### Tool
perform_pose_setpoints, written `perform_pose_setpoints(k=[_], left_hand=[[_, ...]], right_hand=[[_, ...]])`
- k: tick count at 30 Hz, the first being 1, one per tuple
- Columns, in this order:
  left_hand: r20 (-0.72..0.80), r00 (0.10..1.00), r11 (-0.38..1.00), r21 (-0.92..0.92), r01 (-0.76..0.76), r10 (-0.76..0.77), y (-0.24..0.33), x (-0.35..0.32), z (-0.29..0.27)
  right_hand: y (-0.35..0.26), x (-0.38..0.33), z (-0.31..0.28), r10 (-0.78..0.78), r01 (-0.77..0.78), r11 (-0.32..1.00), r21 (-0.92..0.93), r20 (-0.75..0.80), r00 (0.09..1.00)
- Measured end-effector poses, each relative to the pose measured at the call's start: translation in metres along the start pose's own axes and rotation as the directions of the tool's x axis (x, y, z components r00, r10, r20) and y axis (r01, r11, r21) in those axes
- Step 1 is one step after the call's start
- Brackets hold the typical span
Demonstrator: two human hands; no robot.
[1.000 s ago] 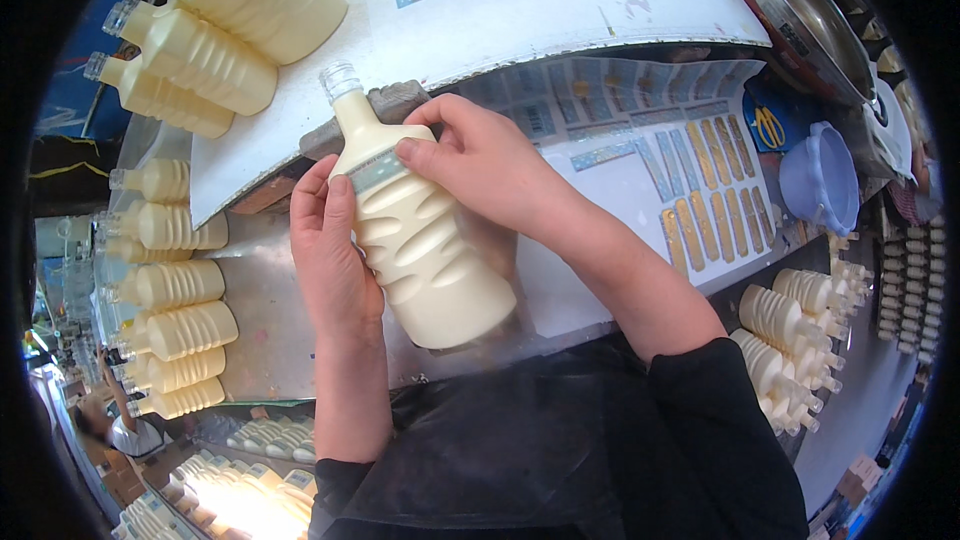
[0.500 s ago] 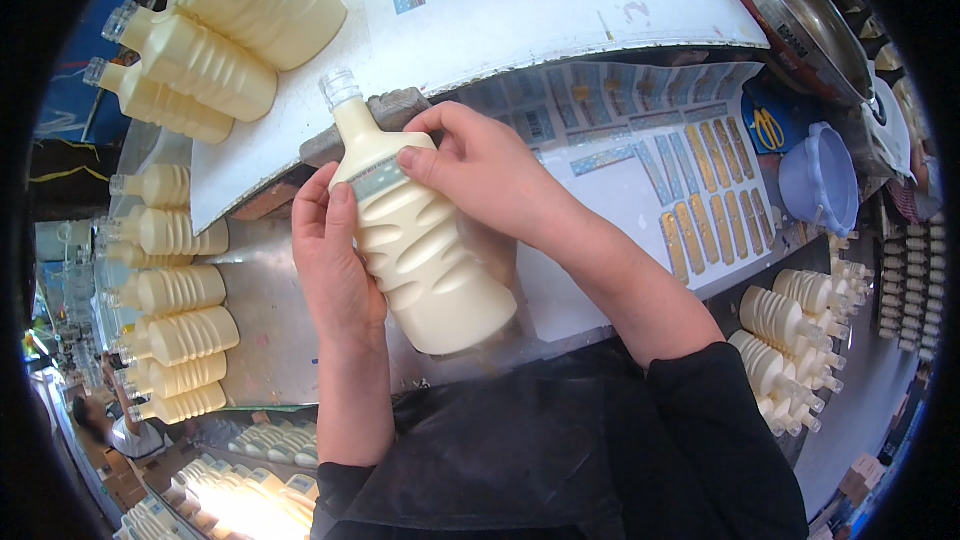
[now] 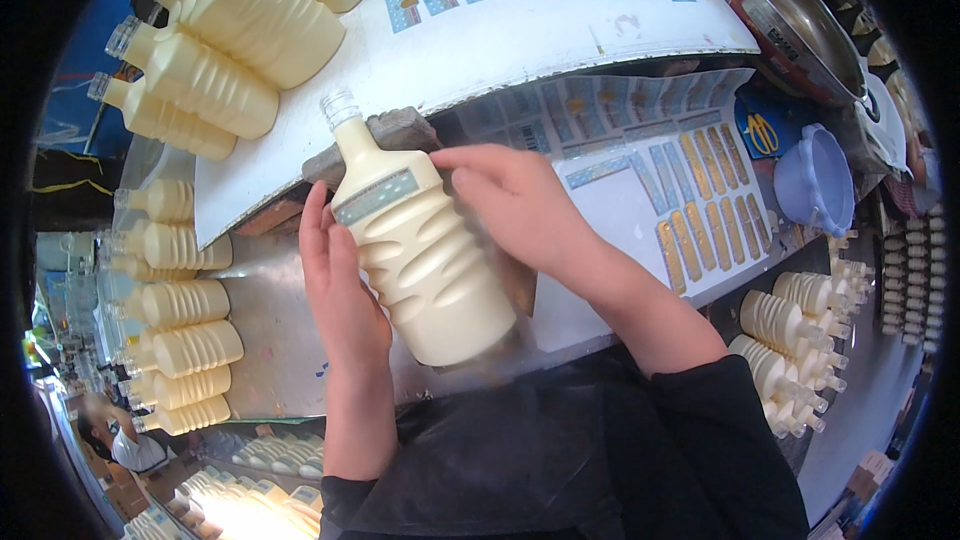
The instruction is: The person applies adhesive labels to the bodies of cream-colored plastic bottles. They pick up a bottle, smooth a label onto its surface, and place it on a nearby stack before repeating the process with another bottle.
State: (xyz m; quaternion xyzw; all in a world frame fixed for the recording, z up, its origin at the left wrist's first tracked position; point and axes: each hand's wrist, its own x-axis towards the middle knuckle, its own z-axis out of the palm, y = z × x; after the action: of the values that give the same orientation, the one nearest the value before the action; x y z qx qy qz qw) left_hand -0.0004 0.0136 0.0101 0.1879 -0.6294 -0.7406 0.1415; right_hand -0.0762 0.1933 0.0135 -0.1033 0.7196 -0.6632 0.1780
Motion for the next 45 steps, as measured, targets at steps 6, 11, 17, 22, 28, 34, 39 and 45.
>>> perform_pose_setpoints(k=[6,11,17,22,28,34,39,45], left_hand=[[0.115,0.993,0.985,0.17,-0.013,-0.007,-0.017,-0.023,-0.008],[0.166,0.985,0.997,0.073,0.037,-0.049,-0.011,-0.02,-0.004],[0.191,0.981,0.998,0.058,0.009,-0.02,-0.013,-0.022,-0.008],[0.195,0.981,0.999,0.034,0.01,-0.017,-0.019,-0.024,-0.012],[0.25,0.966,0.993,-0.079,0.091,-0.068,-0.016,-0.024,-0.019],[0.216,0.976,1.0,0.016,0.024,-0.027,-0.016,-0.028,-0.013],[0.197,0.98,0.997,0.074,-0.033,0.017,-0.013,-0.031,-0.008],[0.195,0.979,0.993,0.091,-0.078,0.059,-0.015,-0.03,-0.01]], right_hand=[[-0.003,-0.018,0.004,-0.189,0.177,0.952,-0.251,-0.025,0.982],[-0.006,-0.022,0.008,-0.23,0.208,0.914,-0.347,-0.024,0.973],[-0.009,-0.025,0.008,-0.213,0.194,0.911,-0.364,-0.01,0.977],[-0.008,-0.026,0.01,-0.214,0.196,0.922,-0.333,-0.019,0.977],[-0.001,-0.025,0.012,-0.193,0.175,0.945,-0.275,-0.04,0.98],[-0.005,-0.022,0.009,0.134,-0.132,0.986,0.1,-0.013,0.991],[-0.006,-0.018,0.012,0.192,-0.187,0.967,0.175,-0.015,0.981],[-0.006,-0.018,0.014,0.191,-0.184,0.973,0.138,-0.041,0.981]])
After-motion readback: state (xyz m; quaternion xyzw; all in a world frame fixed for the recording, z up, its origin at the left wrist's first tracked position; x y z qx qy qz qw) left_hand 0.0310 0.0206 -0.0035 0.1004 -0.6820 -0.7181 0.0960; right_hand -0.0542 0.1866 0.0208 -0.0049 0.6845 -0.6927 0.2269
